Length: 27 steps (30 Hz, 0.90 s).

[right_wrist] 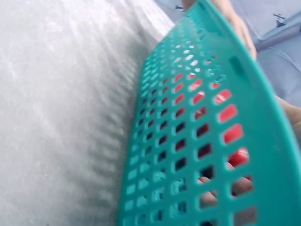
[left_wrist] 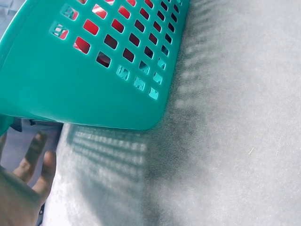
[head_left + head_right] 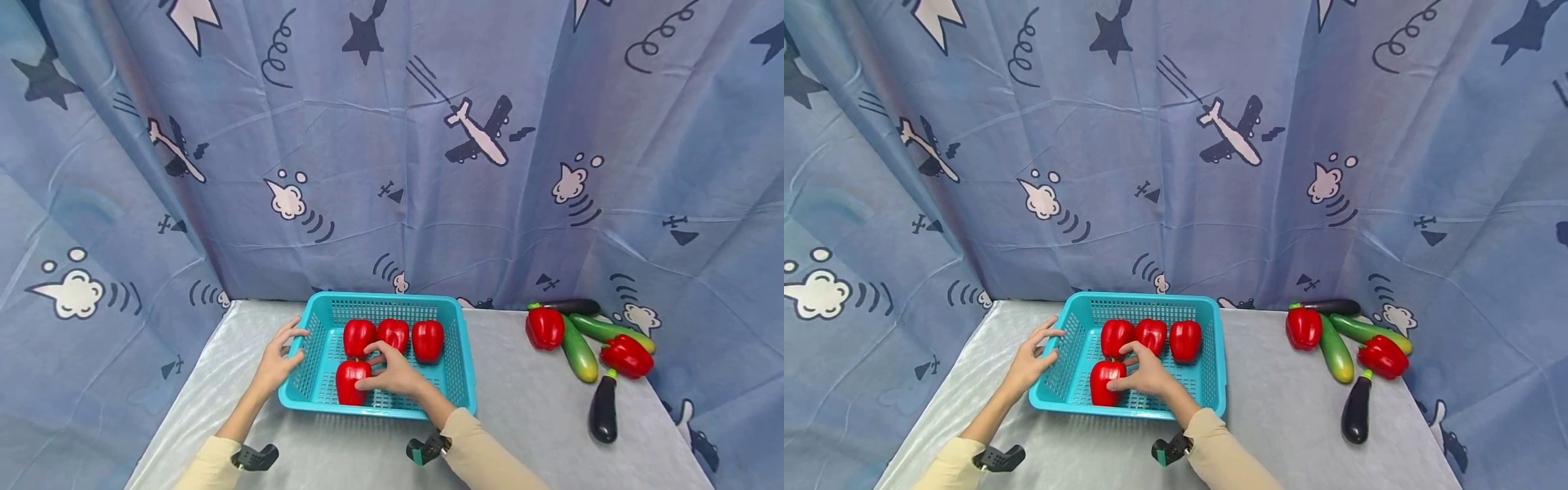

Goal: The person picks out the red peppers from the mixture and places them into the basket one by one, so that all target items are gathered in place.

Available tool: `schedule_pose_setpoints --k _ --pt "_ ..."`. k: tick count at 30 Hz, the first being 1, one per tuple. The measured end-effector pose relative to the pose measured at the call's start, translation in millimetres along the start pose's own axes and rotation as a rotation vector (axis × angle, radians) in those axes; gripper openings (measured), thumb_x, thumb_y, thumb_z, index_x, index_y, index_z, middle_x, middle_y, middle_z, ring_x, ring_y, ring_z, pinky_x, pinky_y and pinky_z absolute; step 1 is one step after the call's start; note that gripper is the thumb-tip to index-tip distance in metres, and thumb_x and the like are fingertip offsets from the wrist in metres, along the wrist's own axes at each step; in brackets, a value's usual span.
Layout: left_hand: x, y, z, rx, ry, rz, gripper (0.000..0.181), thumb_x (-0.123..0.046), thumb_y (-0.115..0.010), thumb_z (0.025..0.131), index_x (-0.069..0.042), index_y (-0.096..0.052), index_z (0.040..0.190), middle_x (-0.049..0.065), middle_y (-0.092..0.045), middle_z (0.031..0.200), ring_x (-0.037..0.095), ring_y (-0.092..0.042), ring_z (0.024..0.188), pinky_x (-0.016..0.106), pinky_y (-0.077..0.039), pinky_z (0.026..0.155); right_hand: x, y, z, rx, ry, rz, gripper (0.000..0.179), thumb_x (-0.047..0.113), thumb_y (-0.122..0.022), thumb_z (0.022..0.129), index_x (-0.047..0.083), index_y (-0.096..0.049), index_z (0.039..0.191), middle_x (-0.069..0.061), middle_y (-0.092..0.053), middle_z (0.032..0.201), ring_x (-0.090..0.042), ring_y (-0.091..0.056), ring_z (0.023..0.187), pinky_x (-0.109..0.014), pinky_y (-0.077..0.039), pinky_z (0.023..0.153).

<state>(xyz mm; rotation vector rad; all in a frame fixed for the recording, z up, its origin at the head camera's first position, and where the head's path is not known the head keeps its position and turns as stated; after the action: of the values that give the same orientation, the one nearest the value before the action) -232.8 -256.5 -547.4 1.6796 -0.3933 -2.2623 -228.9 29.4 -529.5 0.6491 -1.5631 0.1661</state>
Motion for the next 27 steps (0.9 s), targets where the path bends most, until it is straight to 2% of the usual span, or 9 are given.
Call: schedule_pose_setpoints --k 5,9,11,22,27 --pt "-0.7 1.3 -0.3 -0.003 -0.002 -0.014 0.039 0.014 -0.062 0.086 -0.001 -0.067 0.123 0.019 -0.036 0.158 0.037 -0.036 0.142 0.048 -0.046 0.094 6 13 -7.7 -0.003 -0.004 0.01 0.063 0.017 -0.085 0.083 0.002 -0.052 0.134 -0.025 -0.056 0.129 -0.044 -0.058 0.115 -0.048 -0.057 0.082" --pt "0.3 1.6 -0.1 -0.008 -0.001 -0.014 0.039 0.013 -0.062 0.086 -0.001 -0.067 0.122 0.019 -0.037 0.157 0.037 -0.037 0.142 0.05 -0.046 0.093 12 26 -13.8 -0.011 0.004 -0.002 0.058 0.017 -0.084 0.083 0.002 -0.056 0.131 -0.024 -0.058 0.127 -0.047 -0.052 0.12 -0.052 -0.056 0.082" --pt "0.6 1.6 0.1 -0.007 0.001 -0.009 0.039 0.013 -0.062 0.086 -0.001 -0.067 0.122 0.019 -0.036 0.158 0.037 -0.037 0.142 0.051 -0.046 0.093 15 32 -16.3 -0.01 0.015 0.0 0.052 0.016 -0.083 0.084 0.003 -0.059 0.128 -0.023 -0.06 0.124 -0.045 -0.054 0.118 -0.053 -0.056 0.082" --pt "0.7 1.0 0.2 0.003 0.012 0.006 0.04 0.014 -0.062 0.086 -0.001 -0.066 0.123 0.02 -0.034 0.159 0.037 -0.036 0.143 0.053 -0.046 0.094 17 64 -33.7 0.009 0.069 0.134 0.038 0.014 -0.075 0.093 -0.002 -0.061 0.125 -0.022 -0.063 0.12 -0.037 -0.061 0.111 -0.055 -0.053 0.088" --pt "-0.8 0.9 0.0 0.001 0.016 0.008 0.04 0.014 -0.061 0.086 -0.001 -0.067 0.123 0.02 -0.034 0.159 0.037 -0.036 0.142 0.055 -0.045 0.095 16 79 -43.4 -0.018 0.097 0.214 0.042 0.012 -0.071 0.096 -0.01 -0.056 0.129 -0.022 -0.064 0.12 -0.033 -0.067 0.106 -0.052 -0.053 0.089"
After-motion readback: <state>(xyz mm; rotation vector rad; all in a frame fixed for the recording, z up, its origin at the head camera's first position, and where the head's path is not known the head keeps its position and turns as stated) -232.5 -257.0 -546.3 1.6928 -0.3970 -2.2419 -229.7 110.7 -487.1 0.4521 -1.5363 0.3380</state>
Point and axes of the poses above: each hand's wrist, its own z-axis towards the middle knuckle, its own y-axis out of the back of the hand, x = y × z, the point moved 1 cm from there along z, towards the middle knuckle
